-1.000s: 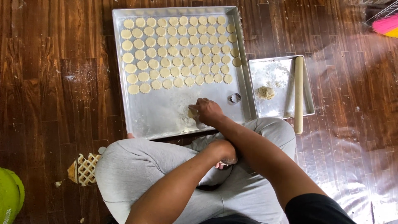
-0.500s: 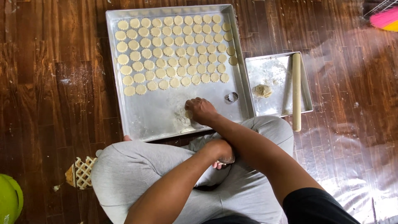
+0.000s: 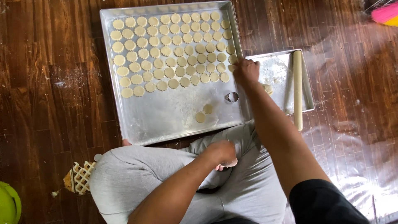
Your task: Rolling out dough and cutting it into small circular shapes using a cutter on a metal tray.
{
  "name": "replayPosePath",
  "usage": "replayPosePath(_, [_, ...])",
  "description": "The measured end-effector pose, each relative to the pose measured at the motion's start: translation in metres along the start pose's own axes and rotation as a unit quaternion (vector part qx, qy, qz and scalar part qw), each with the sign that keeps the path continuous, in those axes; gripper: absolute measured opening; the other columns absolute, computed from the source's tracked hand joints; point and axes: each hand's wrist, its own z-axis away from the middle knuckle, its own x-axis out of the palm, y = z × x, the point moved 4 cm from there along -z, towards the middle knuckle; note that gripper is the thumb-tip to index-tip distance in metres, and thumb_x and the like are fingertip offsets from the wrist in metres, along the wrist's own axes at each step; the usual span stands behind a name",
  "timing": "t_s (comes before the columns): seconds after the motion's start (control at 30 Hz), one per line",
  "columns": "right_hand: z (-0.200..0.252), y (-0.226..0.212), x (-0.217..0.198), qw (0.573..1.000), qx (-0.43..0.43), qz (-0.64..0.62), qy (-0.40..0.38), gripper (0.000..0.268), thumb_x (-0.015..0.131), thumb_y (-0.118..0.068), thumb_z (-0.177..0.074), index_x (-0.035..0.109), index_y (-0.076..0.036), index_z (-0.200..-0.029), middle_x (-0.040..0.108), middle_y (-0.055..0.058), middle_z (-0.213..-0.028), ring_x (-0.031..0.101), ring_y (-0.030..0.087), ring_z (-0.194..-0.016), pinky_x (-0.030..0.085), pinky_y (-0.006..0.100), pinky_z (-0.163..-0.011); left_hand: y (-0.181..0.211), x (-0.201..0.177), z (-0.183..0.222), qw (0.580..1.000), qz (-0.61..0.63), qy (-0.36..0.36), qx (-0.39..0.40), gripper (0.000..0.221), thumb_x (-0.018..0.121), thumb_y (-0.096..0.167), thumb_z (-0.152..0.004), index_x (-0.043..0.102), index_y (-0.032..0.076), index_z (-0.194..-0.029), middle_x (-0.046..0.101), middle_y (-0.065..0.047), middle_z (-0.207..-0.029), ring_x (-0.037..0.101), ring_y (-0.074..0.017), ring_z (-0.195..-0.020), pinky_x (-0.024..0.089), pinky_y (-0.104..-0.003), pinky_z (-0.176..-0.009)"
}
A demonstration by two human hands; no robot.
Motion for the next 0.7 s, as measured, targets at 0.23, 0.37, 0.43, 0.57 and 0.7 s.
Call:
replayPosePath(0.23, [0.001,0.009,-0.022,0.989,0.037,-0.131,-0.056,0.023,0.064,-0.027,-0.094,0.071,-0.034,-0.114,0.076,-0.006,-0.101,0.058,0.019,-0.119,0.019,0.049,-0.112,-0.001,-0.003,0.008,0.999,0.029,0.033,-0.01,0.027,0.056,0.027,-0.077,0.071,0.011,-0.062,0.067,-0.01,-0.05,0.073,-0.0267,-0.049,0.061,-0.041,-0.06])
replayPosePath(0.37, [0.008,-0.001,-0.041,0.978,0.093,-0.174,-0.073,0.034,0.064,-0.025,-0.097,0.071,-0.034,-0.128,0.062,0.009,-0.124,0.059,0.022,-0.127,0.011,0.051,-0.119,0.005,-0.01,0.024,0.999,0.034,0.02,-0.007,0.028,0.056,0.021,-0.08,0.074,0.002,-0.071,0.07,-0.015,-0.056,0.074,-0.0293,-0.054,0.061,-0.041,-0.065])
replayPosePath(0.43, [0.008,-0.003,-0.046,0.973,0.11,-0.189,-0.073,0.029,0.063,-0.024,-0.098,0.073,-0.034,-0.124,0.059,0.011,-0.126,0.061,0.024,-0.127,0.011,0.051,-0.12,0.004,-0.011,0.026,0.999,0.043,0.025,-0.005,0.028,0.056,0.021,-0.08,0.074,0.001,-0.072,0.069,-0.016,-0.056,0.074,-0.0298,-0.053,0.061,-0.041,-0.066])
replayPosePath(0.57, [0.007,0.002,-0.044,0.972,0.078,-0.204,-0.081,0.028,0.061,-0.023,-0.101,0.069,-0.026,-0.128,0.064,0.011,-0.115,0.047,0.022,-0.135,0.008,0.051,-0.12,0.004,-0.013,0.027,0.999,0.044,0.03,0.003,0.027,0.057,0.02,-0.081,0.075,0.002,-0.072,0.069,-0.016,-0.056,0.074,-0.0292,-0.052,0.061,-0.041,-0.065])
replayPosePath(0.7, [0.013,-0.003,-0.052,0.981,0.059,-0.174,-0.057,0.034,0.061,-0.02,-0.101,0.069,-0.026,-0.134,0.064,0.015,-0.119,0.047,0.024,-0.137,0.004,0.053,-0.12,0.007,-0.015,0.034,0.998,0.042,0.038,0.007,0.026,0.057,0.018,-0.081,0.075,0.0,-0.073,0.069,-0.015,-0.055,0.073,-0.0292,-0.051,0.06,-0.041,-0.066])
